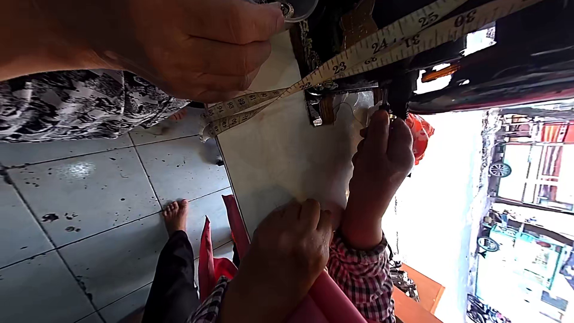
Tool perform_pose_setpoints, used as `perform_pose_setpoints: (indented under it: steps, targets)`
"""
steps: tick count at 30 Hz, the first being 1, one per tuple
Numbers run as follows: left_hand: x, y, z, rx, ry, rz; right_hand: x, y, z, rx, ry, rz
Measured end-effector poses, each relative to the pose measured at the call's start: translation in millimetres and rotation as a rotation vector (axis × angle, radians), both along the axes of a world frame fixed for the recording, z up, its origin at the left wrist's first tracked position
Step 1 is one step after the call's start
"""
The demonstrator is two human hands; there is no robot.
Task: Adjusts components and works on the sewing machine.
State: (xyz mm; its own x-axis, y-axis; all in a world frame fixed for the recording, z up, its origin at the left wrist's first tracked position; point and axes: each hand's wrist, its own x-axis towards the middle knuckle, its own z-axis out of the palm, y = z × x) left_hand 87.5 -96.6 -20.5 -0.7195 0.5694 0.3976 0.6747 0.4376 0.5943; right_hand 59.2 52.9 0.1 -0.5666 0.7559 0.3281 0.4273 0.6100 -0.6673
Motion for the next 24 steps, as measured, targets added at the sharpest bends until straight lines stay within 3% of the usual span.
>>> perform_pose_setpoints:
  steps: [3,5,12,17,22,24]
  targets:
    - [0.5,-1.7,0.5,-0.019,-0.003,-0.023,4.1,-3.3,4.7,0.362,-0.219,0.003]
    - [1.3,-1.7,0.4,-0.023,-0.001,-0.028,5.4,-1.3,4.5,0.461,-0.296,0.016]
    - [-7.2,-4.6,19.4,-0.081,-0.213,-0.091,10.0,-6.3,0.7,0.322,-0.312,0.022]
    - [-9.5,-3.1,20.3,-0.066,-0.293,-0.055,-0.8,14.2,-13.6,0.614,-0.058,0.040]
    - [-29.7,13.8,38.7,0.276,-0.525,0.010,-5.9,16.7,-15.1,0.559,-0.020,0.007]
    - [-39.1,31.8,60.2,0.370,-0.606,0.008,8.2,6.1,-11.8,0.541,-0.199,0.017]
